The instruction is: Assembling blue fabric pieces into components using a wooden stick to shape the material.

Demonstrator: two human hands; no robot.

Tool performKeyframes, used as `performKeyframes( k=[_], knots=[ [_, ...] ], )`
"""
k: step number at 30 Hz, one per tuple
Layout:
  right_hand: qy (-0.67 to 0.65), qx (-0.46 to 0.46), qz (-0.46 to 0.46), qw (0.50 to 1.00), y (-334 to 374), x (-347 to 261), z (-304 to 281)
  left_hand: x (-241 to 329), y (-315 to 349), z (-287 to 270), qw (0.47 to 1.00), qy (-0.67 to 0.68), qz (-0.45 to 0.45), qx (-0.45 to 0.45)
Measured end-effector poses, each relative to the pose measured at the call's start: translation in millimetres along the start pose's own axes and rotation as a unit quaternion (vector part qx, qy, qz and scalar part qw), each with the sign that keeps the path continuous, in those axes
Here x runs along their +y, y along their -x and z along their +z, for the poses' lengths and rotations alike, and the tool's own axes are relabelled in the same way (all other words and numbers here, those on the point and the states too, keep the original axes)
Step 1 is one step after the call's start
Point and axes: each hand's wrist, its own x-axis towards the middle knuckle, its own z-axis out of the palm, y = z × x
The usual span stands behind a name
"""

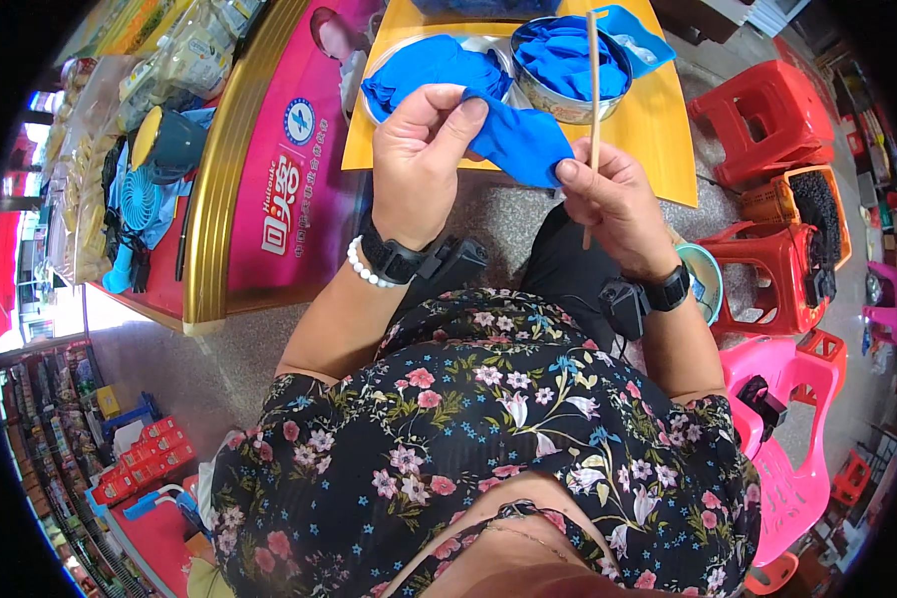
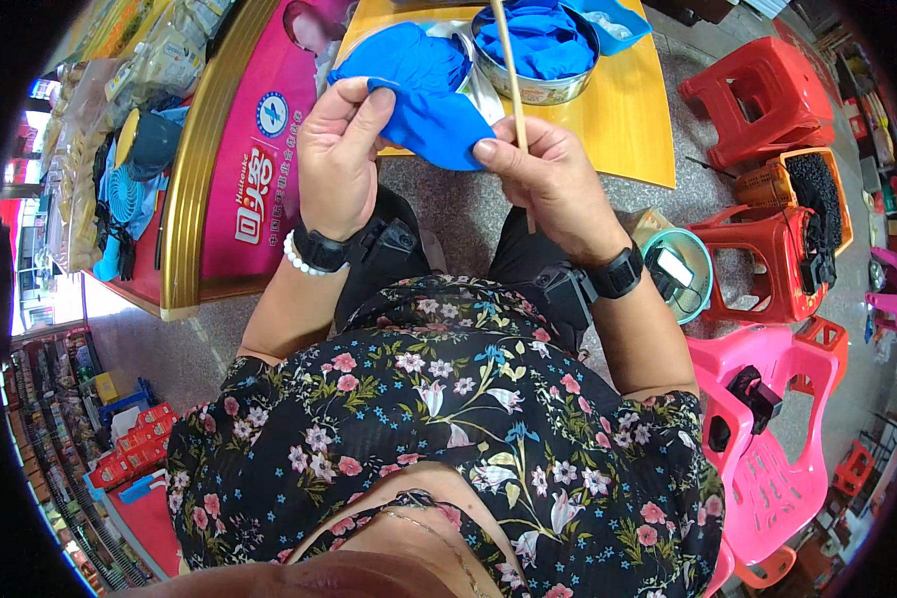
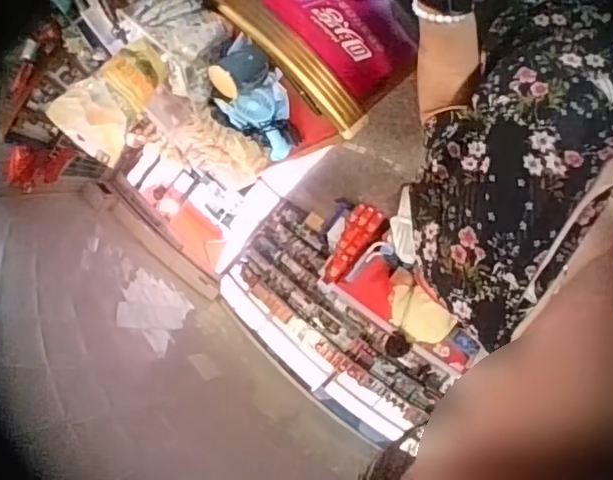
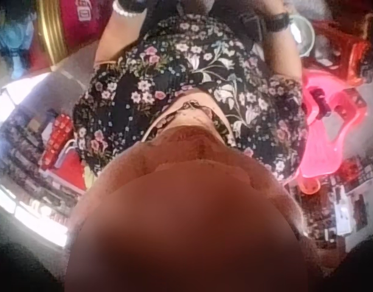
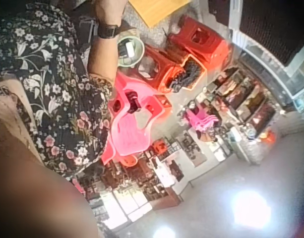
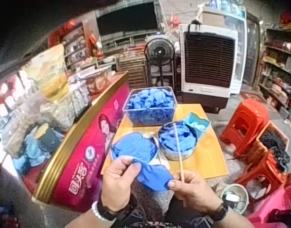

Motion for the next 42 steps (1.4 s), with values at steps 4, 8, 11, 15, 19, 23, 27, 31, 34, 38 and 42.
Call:
performKeyframes(
  k=[4,8,11,15,19,23,27,31,34,38,42],
  knots=[
    [0.081,0.052,-0.059,0.994,2,-3,2,4,1,-2,1.000,-0.019,-0.021,0.007],
    [0.127,0.130,-0.121,0.976,2,-5,0,10,0,-6,0.995,-0.044,-0.060,-0.065],
    [0.067,0.140,-0.126,0.980,2,-11,0,15,5,-3,0.990,-0.065,0.006,-0.121],
    [-0.078,0.088,-0.077,0.990,7,-23,0,14,6,-8,0.944,-0.215,0.141,-0.209],
    [-0.026,0.112,-0.120,0.986,5,-13,-4,5,6,-12,0.941,-0.227,0.153,-0.198],
    [0.075,0.159,-0.189,0.966,3,-11,1,7,16,2,0.989,0.056,-0.097,-0.102],
    [0.115,0.174,-0.201,0.957,4,-10,1,1,18,-2,0.979,0.037,-0.147,-0.138],
    [0.127,0.174,-0.246,0.945,2,-7,6,-5,20,3,0.990,-0.053,-0.082,-0.101],
    [0.111,0.176,-0.242,0.948,5,-13,15,-8,18,-1,0.994,-0.069,-0.051,-0.065],
    [0.136,0.165,-0.194,0.957,8,-9,10,-4,17,-2,0.998,-0.030,-0.057,-0.020],
    [0.132,0.179,-0.134,0.966,6,-6,1,-5,15,3,0.997,-0.003,-0.082,-0.011]
  ],
)
